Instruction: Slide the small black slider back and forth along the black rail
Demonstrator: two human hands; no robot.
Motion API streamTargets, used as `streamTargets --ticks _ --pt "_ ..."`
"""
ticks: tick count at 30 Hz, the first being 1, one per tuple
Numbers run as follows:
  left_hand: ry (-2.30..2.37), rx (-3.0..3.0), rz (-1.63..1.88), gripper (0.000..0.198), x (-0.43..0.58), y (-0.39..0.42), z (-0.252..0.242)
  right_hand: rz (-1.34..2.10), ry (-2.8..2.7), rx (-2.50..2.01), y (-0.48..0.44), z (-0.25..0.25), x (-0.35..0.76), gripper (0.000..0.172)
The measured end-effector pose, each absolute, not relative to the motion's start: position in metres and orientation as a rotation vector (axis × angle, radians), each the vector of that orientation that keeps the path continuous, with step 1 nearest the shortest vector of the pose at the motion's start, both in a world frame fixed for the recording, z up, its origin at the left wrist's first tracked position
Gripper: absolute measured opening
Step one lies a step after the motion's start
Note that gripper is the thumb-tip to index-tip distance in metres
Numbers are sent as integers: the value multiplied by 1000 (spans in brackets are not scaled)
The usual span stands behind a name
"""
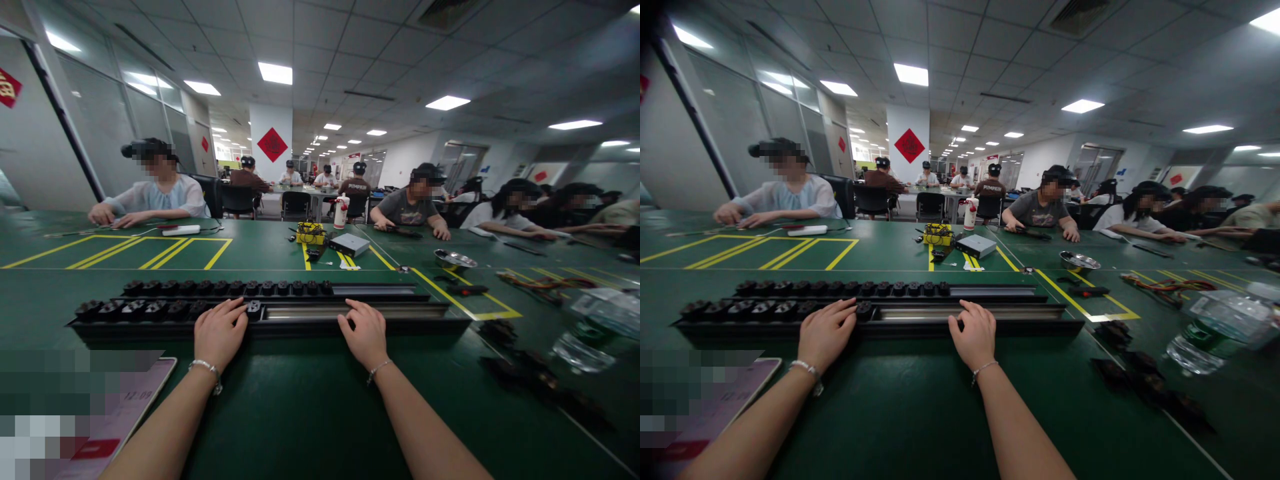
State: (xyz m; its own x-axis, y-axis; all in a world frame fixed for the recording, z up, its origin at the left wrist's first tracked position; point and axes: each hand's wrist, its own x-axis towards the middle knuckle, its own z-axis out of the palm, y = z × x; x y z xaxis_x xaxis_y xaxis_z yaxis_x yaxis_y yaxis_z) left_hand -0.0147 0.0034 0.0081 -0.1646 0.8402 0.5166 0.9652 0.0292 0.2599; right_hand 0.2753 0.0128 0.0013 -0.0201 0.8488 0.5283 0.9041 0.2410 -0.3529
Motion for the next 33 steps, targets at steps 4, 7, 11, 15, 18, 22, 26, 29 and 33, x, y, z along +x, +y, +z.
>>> streamTargets --ticks 4,7,11,15,18,22,26,29,33 --pt "-2076 -1870 -804 33 -15 3 7 -105 -1856 -1595 13 2 275 30" --pt "-2074 -1869 -788 33 -15 4 7 -116 -1859 -1591 13 1 276 30" --pt "-2067 -1882 -780 34 -16 4 7 -128 -1850 -1595 14 -1 276 28" --pt "-2075 -1883 -769 35 -16 4 7 -130 -1849 -1588 14 -2 276 29" --pt "-2078 -1882 -754 35 -16 5 7 -127 -1854 -1586 13 -1 275 29" --pt "-2075 -1886 -737 33 -16 5 6 -132 -1856 -1594 13 0 275 30" --pt "-2078 -1895 -742 34 -16 5 6 -140 -1856 -1597 13 0 275 29" --pt "-2087 -1894 -755 33 -17 5 6 -133 -1857 -1596 13 0 275 29" --pt "-2096 -1900 -771 32 -16 5 7 -118 -1858 -1596 12 1 275 30"
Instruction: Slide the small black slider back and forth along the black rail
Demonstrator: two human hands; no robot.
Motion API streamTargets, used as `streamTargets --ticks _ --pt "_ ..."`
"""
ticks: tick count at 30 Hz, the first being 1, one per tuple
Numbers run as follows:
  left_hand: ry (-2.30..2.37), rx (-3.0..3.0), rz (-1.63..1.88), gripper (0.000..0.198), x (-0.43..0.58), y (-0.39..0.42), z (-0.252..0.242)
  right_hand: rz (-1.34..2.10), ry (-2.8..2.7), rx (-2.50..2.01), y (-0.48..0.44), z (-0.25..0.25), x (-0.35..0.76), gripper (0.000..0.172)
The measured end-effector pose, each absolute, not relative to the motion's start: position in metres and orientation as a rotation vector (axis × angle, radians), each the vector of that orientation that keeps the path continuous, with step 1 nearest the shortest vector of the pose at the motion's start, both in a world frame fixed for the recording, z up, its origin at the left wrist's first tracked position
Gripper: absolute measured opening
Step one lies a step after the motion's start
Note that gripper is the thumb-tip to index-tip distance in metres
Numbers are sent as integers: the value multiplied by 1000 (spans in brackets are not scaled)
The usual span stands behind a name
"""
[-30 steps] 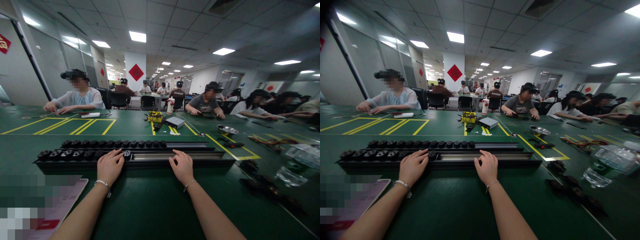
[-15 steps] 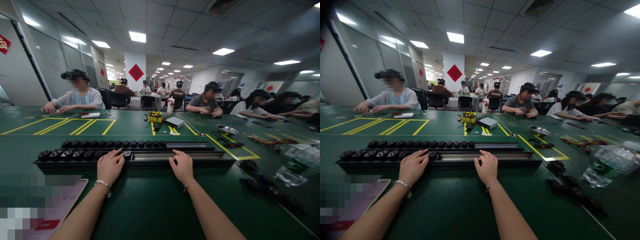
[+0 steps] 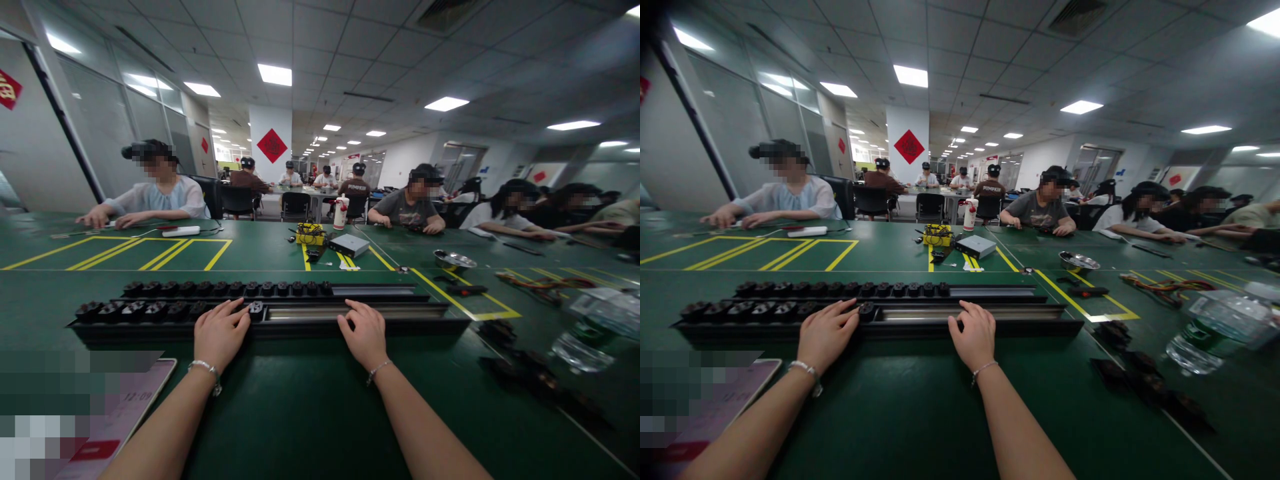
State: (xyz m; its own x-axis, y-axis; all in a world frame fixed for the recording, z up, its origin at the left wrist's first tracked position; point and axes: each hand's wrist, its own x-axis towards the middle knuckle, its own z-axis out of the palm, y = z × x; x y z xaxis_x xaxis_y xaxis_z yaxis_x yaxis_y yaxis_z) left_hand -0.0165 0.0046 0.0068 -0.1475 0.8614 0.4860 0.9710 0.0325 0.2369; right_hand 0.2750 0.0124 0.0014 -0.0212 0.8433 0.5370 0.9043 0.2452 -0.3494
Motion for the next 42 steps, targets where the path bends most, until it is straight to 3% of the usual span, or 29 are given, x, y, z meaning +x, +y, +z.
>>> streamTargets --ticks 42 --pt "-2155 -1883 -692 32 -13 4 10 -119 -1858 -1606 13 0 275 28"
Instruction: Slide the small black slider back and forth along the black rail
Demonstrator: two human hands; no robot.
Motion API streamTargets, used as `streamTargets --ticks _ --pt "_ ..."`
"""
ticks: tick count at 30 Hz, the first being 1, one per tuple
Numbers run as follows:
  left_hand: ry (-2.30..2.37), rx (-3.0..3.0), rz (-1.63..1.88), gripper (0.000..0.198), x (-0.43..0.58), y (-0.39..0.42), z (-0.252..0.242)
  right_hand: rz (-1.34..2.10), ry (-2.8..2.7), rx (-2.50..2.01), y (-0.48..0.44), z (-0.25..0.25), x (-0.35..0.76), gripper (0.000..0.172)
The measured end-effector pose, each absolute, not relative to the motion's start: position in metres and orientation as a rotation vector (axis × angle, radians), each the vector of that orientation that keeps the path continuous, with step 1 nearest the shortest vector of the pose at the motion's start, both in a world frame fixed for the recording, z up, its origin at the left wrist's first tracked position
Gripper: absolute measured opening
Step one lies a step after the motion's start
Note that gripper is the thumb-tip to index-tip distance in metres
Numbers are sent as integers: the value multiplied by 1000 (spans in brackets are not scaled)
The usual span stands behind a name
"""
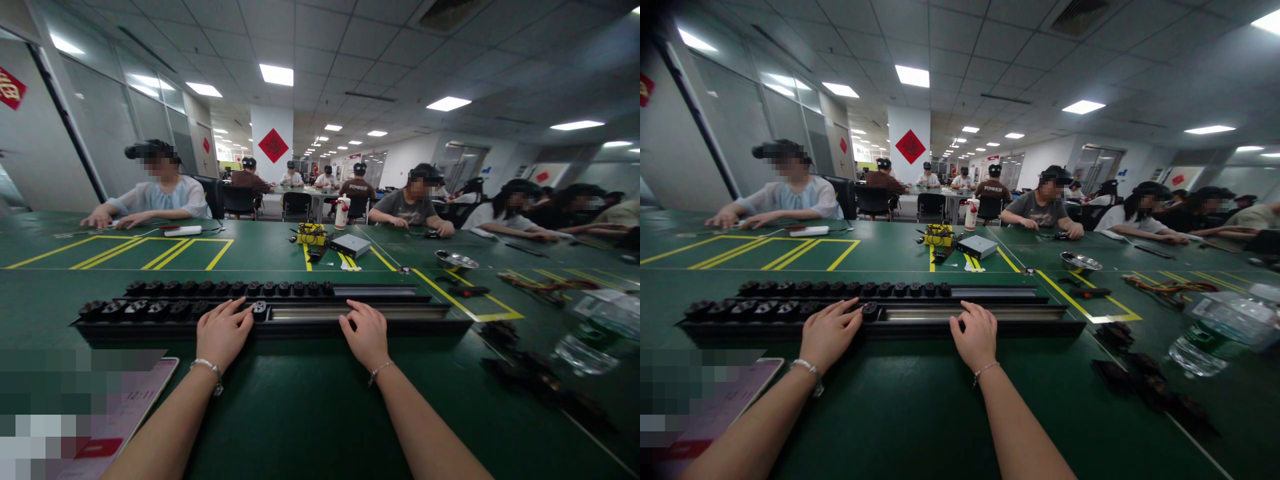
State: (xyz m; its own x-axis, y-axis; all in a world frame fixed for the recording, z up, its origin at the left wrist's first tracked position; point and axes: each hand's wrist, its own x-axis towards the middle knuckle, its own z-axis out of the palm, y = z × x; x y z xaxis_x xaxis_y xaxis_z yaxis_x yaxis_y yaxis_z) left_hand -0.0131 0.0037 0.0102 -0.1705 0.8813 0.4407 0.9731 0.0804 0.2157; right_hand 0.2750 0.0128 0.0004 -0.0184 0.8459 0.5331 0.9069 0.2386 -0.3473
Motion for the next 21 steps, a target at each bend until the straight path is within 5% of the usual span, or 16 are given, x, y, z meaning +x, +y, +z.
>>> streamTargets --ticks 21 --pt "-2143 -1898 -660 33 -12 3 11 -124 -1859 -1598 13 0 275 29"
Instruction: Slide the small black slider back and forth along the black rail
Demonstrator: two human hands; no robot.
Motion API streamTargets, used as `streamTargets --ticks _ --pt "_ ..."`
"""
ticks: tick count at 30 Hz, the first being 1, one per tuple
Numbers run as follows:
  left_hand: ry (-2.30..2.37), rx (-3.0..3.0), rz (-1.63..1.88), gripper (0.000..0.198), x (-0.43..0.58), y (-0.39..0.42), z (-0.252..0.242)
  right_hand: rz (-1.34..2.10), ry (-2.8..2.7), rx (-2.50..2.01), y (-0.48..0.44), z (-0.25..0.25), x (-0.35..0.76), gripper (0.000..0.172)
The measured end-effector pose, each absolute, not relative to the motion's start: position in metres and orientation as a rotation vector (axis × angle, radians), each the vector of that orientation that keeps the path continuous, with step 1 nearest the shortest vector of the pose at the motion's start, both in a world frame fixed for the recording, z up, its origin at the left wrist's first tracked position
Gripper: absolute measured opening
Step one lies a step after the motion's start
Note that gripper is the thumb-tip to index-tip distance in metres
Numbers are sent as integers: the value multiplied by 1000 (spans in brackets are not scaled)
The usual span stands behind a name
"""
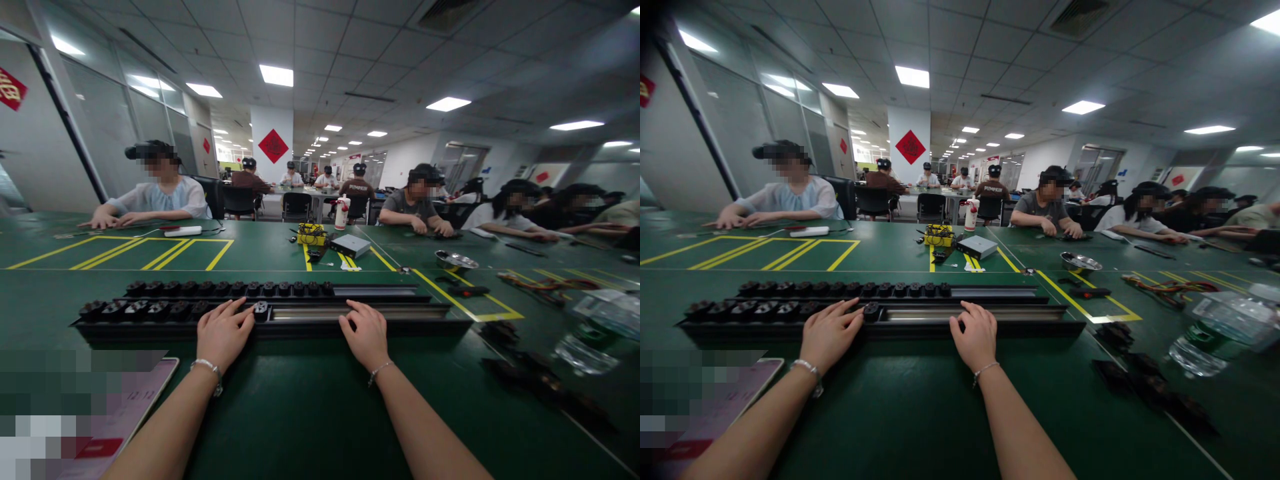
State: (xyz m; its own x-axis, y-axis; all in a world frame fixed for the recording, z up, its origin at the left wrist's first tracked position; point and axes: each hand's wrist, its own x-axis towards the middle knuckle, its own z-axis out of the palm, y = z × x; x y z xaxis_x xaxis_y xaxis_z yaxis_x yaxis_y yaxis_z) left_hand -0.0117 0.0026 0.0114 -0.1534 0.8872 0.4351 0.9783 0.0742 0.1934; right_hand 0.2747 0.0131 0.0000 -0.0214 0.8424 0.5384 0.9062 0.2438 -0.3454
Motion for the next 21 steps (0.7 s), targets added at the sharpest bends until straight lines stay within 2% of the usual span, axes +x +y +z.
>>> streamTargets --ticks 21 --pt "-2095 -1890 -661 34 -11 3 8 -114 -1861 -1607 12 1 275 30"
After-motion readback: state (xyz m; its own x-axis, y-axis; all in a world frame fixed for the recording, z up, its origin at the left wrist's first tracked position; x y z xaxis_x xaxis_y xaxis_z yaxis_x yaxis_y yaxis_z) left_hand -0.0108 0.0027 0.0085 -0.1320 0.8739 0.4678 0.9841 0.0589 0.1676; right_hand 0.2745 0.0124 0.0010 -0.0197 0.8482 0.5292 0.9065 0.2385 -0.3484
